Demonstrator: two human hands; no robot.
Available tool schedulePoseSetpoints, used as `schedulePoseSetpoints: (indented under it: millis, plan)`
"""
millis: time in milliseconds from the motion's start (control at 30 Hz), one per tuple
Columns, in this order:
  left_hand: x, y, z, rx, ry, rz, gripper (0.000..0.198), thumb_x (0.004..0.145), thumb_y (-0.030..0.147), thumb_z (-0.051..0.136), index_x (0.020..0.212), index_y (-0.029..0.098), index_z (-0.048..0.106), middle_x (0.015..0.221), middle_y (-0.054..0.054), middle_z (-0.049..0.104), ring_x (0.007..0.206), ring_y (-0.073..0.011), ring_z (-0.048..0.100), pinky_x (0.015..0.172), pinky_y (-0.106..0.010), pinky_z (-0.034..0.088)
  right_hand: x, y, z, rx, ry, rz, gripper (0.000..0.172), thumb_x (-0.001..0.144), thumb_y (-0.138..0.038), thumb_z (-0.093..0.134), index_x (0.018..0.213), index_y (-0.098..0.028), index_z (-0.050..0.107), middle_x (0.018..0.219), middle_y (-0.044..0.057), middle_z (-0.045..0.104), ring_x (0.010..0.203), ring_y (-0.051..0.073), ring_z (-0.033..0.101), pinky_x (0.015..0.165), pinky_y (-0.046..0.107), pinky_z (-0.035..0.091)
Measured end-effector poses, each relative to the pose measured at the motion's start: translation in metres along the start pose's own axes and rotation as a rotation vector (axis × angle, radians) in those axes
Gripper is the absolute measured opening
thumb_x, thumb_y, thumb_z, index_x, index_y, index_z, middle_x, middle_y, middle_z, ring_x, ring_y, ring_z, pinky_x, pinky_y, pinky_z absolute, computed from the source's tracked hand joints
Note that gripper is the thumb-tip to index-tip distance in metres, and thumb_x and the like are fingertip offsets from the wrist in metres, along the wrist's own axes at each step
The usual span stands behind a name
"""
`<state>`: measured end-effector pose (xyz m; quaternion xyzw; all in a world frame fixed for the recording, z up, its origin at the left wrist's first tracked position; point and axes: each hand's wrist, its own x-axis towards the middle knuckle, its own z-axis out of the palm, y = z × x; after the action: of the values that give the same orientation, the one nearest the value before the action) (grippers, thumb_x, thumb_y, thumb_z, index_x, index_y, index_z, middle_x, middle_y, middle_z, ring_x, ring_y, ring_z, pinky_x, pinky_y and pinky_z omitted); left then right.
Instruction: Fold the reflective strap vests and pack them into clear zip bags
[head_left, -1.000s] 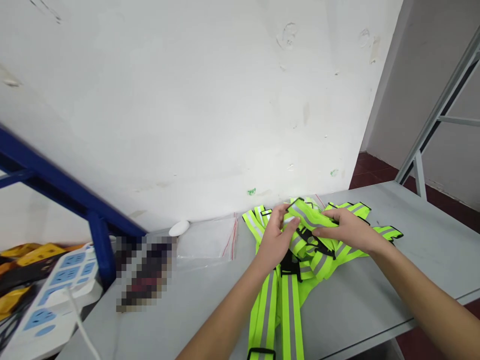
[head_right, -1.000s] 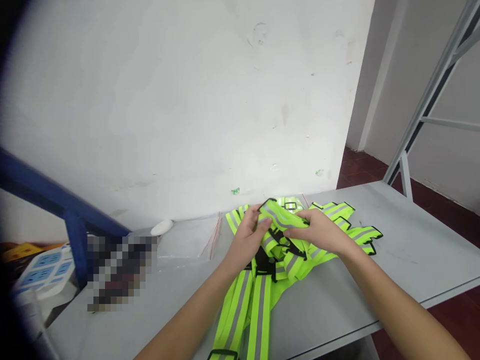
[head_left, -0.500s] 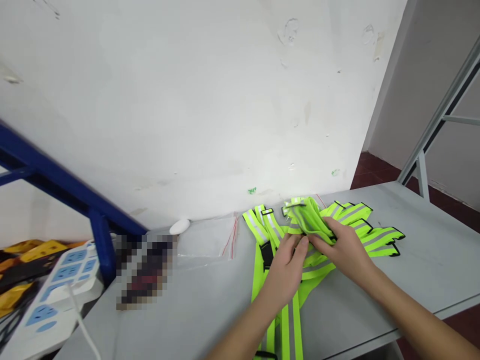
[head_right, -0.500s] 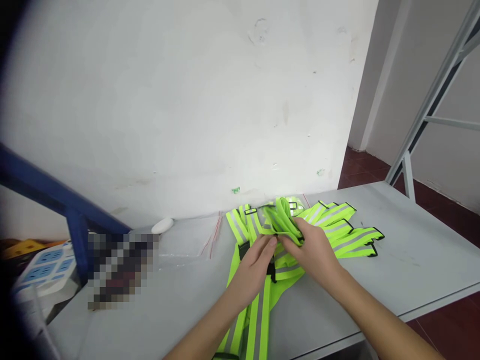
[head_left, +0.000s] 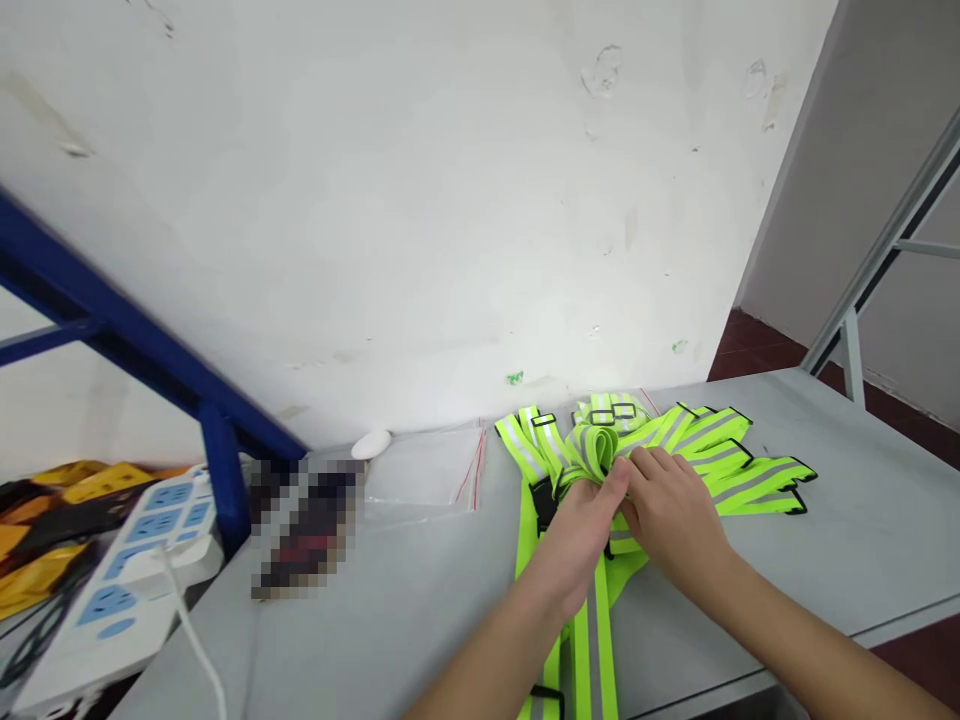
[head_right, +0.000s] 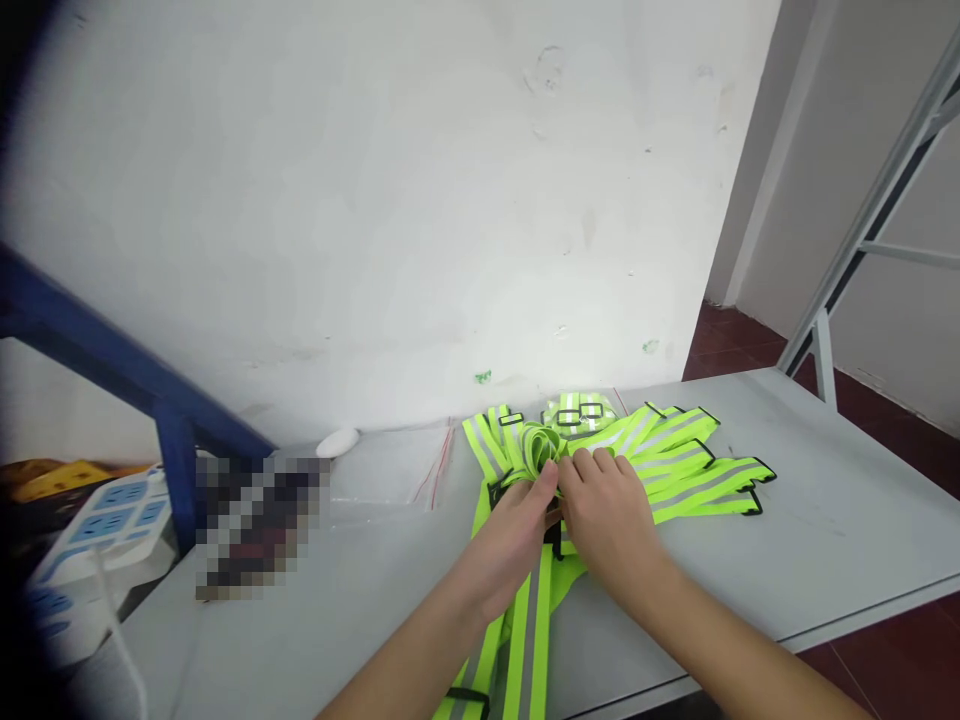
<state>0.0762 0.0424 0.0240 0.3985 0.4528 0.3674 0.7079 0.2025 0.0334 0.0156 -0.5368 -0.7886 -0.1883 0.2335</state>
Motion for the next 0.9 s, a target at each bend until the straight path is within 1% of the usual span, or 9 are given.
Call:
schedulePoseSetpoints:
  millis: [167,300,367,467,533,633,767,833,900]
  plan:
    - [0.004,0.002,-0.004,-0.138,0.085,-0.036,0.041,0.074,0.054,0.068,0.093,0.018,0.062,0.095,-0.005,0.066,0.093,-0.0223,0.059,0.070,-0.028,0.044,-0.004,-0.022,0.006,-0.041,-0.021,-0.056,0.023,0.078,-0.005,0.056,0.100,-0.014,0.061,0.090,0.011,0.063,0.077,0.024,0.054,0.064,0.036,0.040]
    - [0.012,0.007,-0.032,-0.053,0.067,-0.007,0.036,0.076,0.044,0.066,0.100,0.017,0.067,0.101,-0.006,0.069,0.103,-0.0241,0.060,0.078,-0.028,0.046,-0.003,-0.027,-0.009,0.212,-0.132,-0.088,0.041,0.084,-0.034,0.062,0.117,-0.011,0.056,0.107,0.016,0.061,0.094,0.029,0.056,0.076,0.042,0.046]
    - [0.013,0.014,-0.050,-0.029,-0.029,-0.003,0.034,0.075,0.041,0.065,0.094,0.014,0.070,0.094,-0.008,0.071,0.097,-0.0259,0.063,0.080,-0.032,0.047,0.002,-0.018,-0.016,0.419,-0.152,-0.088,0.044,0.085,-0.045,0.060,0.119,-0.017,0.056,0.112,0.013,0.058,0.103,0.028,0.054,0.086,0.043,0.046]
    - [0.009,0.028,-0.069,0.088,-0.213,-0.102,0.029,0.071,0.035,0.066,0.087,0.012,0.071,0.086,-0.009,0.073,0.088,-0.0276,0.066,0.076,-0.036,0.050,0.019,0.002,-0.017,0.615,-0.102,-0.008,0.043,0.086,-0.045,0.060,0.122,-0.023,0.053,0.122,0.012,0.053,0.117,0.027,0.048,0.097,0.044,0.041]
    - [0.005,0.037,-0.075,0.233,-0.299,-0.128,0.023,0.069,0.028,0.067,0.088,0.015,0.072,0.087,-0.006,0.073,0.090,-0.0268,0.065,0.081,-0.036,0.049,0.035,0.012,-0.012,0.767,-0.194,-0.005,0.052,0.082,-0.045,0.065,0.127,-0.026,0.047,0.131,0.010,0.048,0.124,0.026,0.044,0.100,0.041,0.041]
    - [0.000,0.044,-0.078,0.364,-0.410,-0.099,0.018,0.073,0.023,0.063,0.089,0.019,0.071,0.090,-0.003,0.073,0.095,-0.0249,0.065,0.087,-0.035,0.048,0.061,0.018,-0.002,0.989,-0.425,0.034,0.058,0.073,-0.047,0.073,0.121,-0.027,0.046,0.125,0.006,0.053,0.116,0.024,0.052,0.089,0.035,0.047]
    - [-0.002,0.040,-0.086,0.299,-0.518,-0.135,0.025,0.077,0.022,0.059,0.100,0.017,0.069,0.089,-0.004,0.074,0.095,-0.0245,0.067,0.088,-0.036,0.050,0.084,0.012,0.008,1.144,-0.639,0.152,0.057,0.065,-0.047,0.077,0.110,-0.026,0.048,0.104,0.001,0.060,0.085,0.017,0.059,0.070,0.028,0.048]
    - [-0.003,0.034,-0.091,0.221,-0.492,-0.124,0.030,0.079,0.021,0.060,0.107,0.016,0.067,0.087,-0.005,0.075,0.096,-0.0248,0.067,0.090,-0.038,0.050,0.088,0.007,0.012,1.141,-0.678,0.203,0.061,0.066,-0.047,0.076,0.114,-0.028,0.045,0.101,0.000,0.060,0.077,0.015,0.057,0.065,0.027,0.047]
    - [-0.002,0.027,-0.094,0.101,-0.431,-0.096,0.036,0.080,0.020,0.060,0.115,0.015,0.062,0.091,-0.007,0.075,0.098,-0.0254,0.068,0.092,-0.040,0.050,0.088,0.002,0.017,1.065,-0.633,0.203,0.061,0.068,-0.049,0.075,0.118,-0.029,0.045,0.103,0.001,0.060,0.080,0.017,0.056,0.068,0.029,0.046]
